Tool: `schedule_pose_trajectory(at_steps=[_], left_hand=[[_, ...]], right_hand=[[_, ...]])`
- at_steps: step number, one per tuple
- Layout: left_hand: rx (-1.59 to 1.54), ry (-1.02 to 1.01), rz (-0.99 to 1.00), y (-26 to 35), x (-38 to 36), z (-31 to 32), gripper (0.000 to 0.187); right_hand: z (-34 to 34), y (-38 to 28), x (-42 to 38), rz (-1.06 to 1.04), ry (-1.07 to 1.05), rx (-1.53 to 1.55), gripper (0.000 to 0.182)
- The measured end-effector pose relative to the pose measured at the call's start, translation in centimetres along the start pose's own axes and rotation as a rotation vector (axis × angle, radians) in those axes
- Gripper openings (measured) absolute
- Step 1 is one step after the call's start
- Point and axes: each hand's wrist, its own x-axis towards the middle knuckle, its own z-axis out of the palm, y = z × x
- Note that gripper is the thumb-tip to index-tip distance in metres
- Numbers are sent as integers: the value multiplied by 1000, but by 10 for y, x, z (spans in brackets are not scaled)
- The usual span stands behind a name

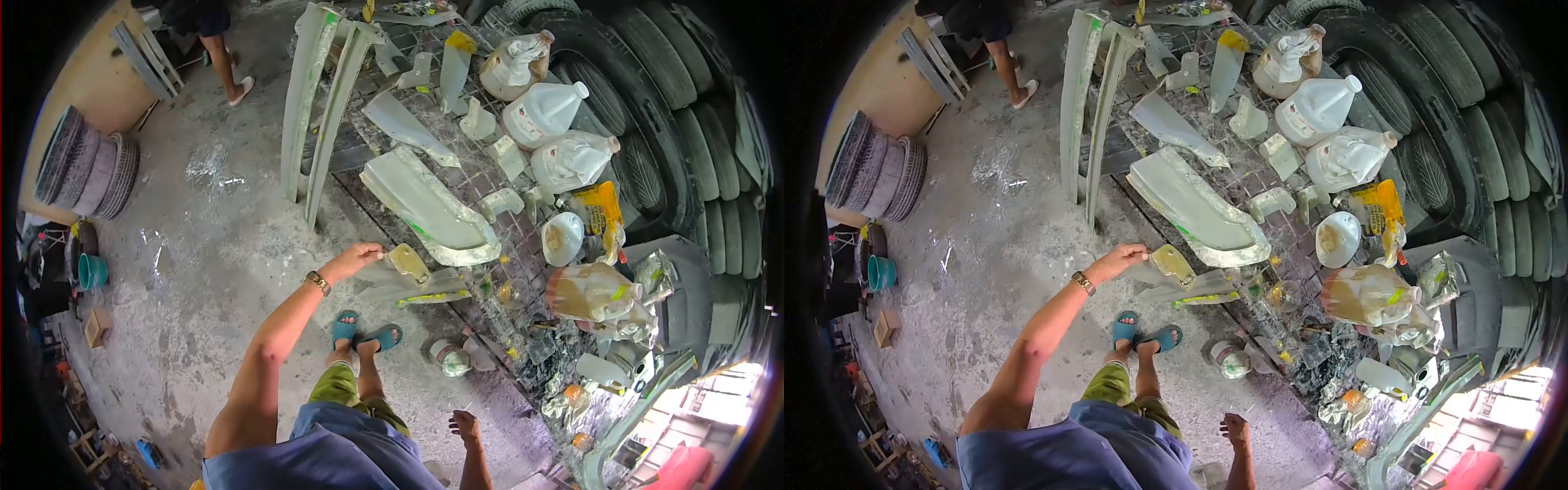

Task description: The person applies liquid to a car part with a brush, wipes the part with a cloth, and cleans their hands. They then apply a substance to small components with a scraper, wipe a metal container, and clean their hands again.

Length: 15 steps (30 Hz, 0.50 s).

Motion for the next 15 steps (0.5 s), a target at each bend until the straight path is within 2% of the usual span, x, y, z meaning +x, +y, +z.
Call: schedule_pose_trajectory(at_steps=[3,10,12,15], left_hand=[[27,-19,-66,5,10,-4,25],[22,-36,-72,2,27,-10,33],[23,-163,-9,-5,35,-14,37],[90,-180,-37,-3,38,-15,40]], right_hand=[[6,-4,5,-12,-15,8,27],[15,-19,10,-77,-46,-24,28],[16,-20,11,-76,-39,-27,27],[18,-20,10,-58,-54,-40,28]])
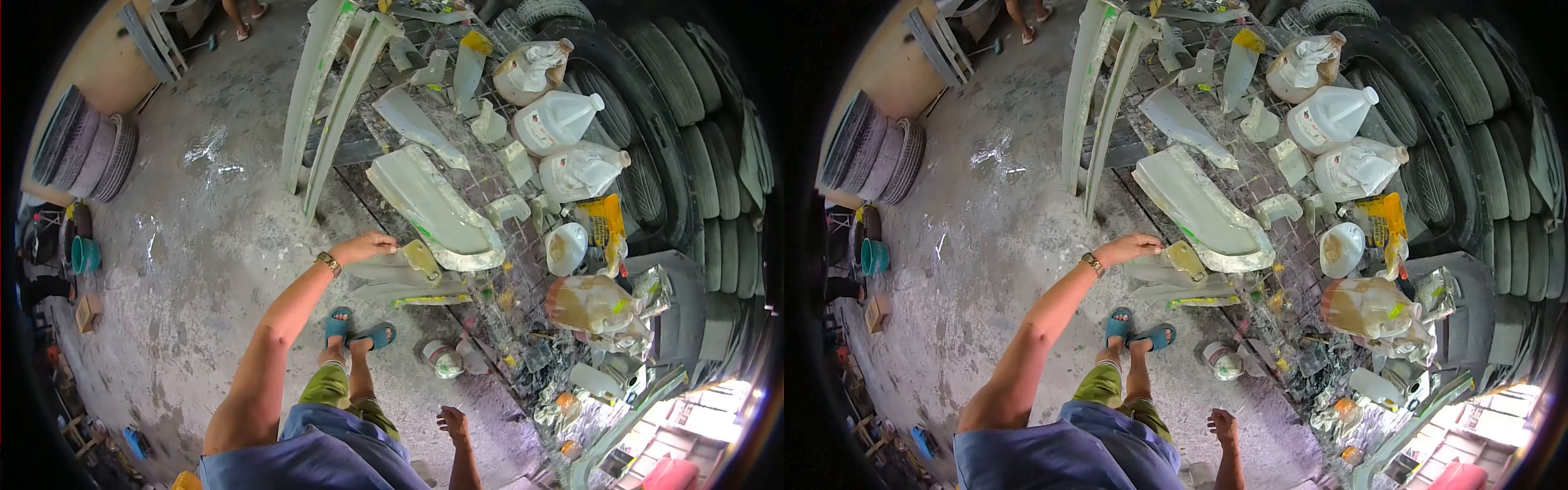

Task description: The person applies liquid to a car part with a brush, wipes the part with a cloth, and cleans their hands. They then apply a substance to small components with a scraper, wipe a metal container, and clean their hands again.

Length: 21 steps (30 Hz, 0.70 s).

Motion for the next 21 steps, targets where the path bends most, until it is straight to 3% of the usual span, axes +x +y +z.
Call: schedule_pose_trajectory(at_steps=[7,21], left_hand=[[-170,-10,-115,-5,8,-11,41],[-271,-40,-4,2,3,-40,30]], right_hand=[[4,2,-2,30,2,23,29],[9,-2,12,9,-39,12,28]])
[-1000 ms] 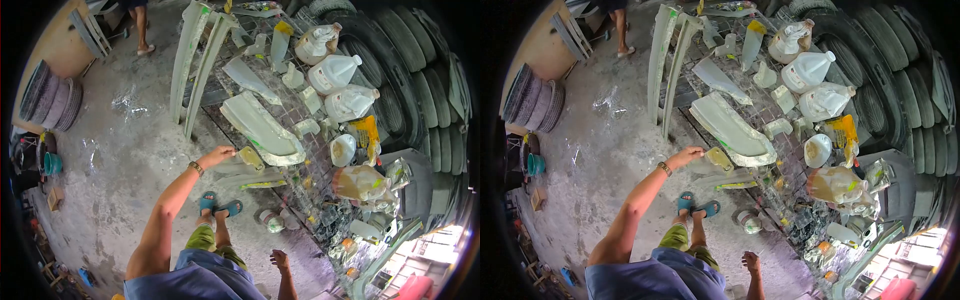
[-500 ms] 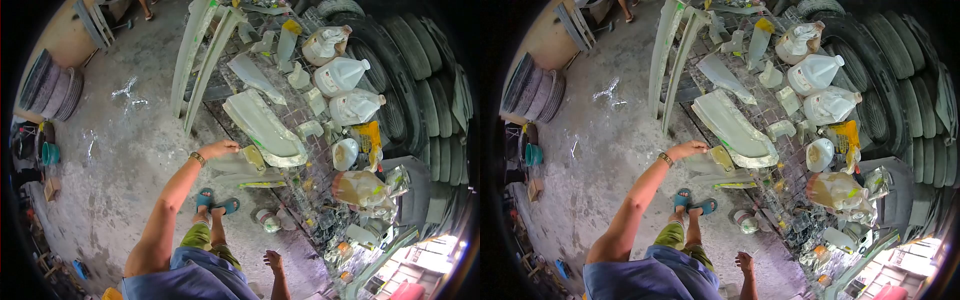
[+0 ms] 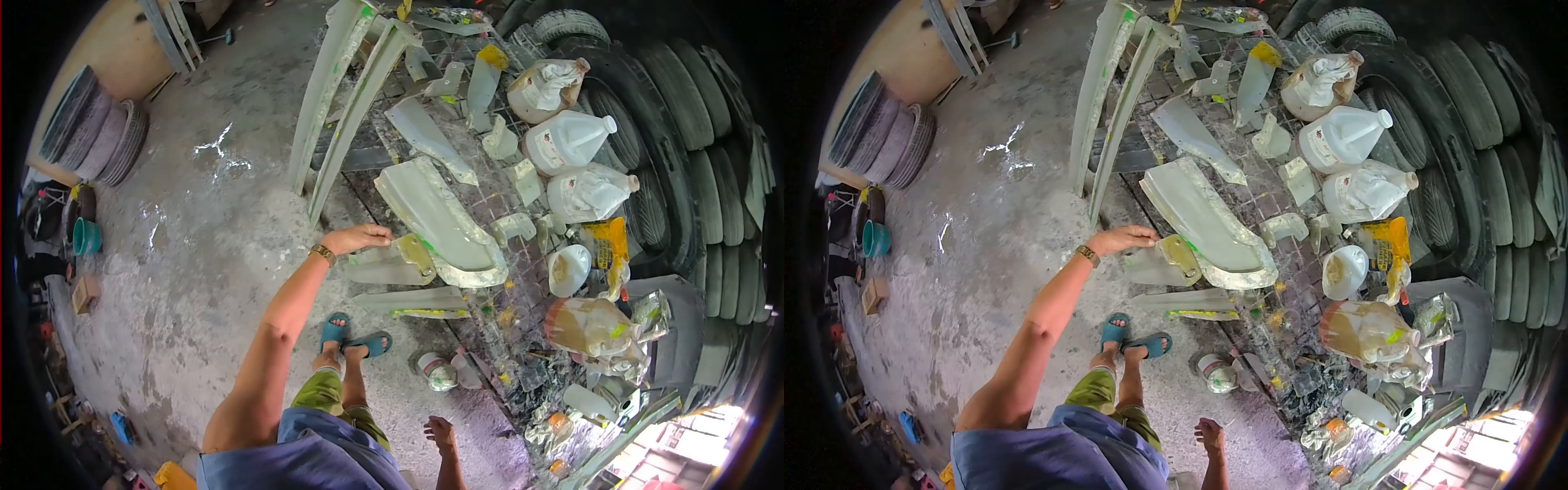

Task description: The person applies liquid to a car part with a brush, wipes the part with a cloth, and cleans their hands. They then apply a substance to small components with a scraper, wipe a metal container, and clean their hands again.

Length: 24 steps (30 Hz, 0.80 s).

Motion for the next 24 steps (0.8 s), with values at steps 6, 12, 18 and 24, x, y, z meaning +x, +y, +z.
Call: schedule_pose_trajectory(at_steps=[6,12,18,24], left_hand=[[-35,-44,58,10,-7,10,26],[-100,78,72,-9,-18,92,32],[299,137,122,-8,-1,143,35],[477,242,201,-13,2,142,29]], right_hand=[[1,-7,6,2,-4,1,27],[79,-150,91,-586,-74,406,71],[92,-210,110,-711,113,386,73],[89,-178,141,-677,62,292,57]])
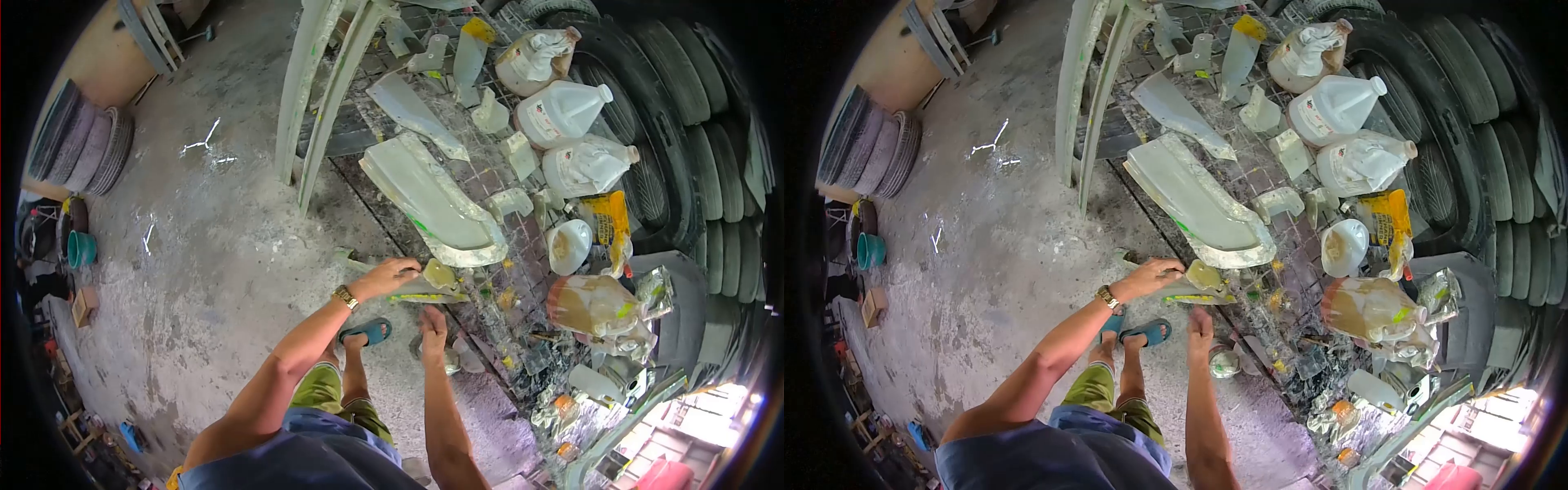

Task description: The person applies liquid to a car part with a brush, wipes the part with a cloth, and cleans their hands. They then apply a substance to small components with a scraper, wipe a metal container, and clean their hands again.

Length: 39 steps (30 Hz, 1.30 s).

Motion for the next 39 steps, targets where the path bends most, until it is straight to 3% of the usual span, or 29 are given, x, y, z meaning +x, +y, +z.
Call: schedule_pose_trajectory(at_steps=[3,4,6,11,16,24,29,39], left_hand=[[-111,70,11,-9,-8,-6,27],[-191,78,-34,-8,-12,-12,26],[-268,90,-84,-10,-17,-19,25],[-482,97,-115,-30,-14,-44,17],[-443,72,-55,-42,8,-95,16],[-422,58,-138,-48,13,-140,20],[-551,35,-95,-52,22,-141,19],[-356,132,-78,-44,5,-130,20]], right_hand=[[5,-35,-24,180,179,105,47],[5,-37,-23,180,177,107,47],[2,-45,-20,-67,141,196,43],[28,-116,8,29,34,190,45],[48,-126,40,-21,-115,139,48],[77,-135,59,25,-216,-34,53],[82,-131,70,-20,-176,-55,55],[86,-138,58,-48,-256,-10,62]])
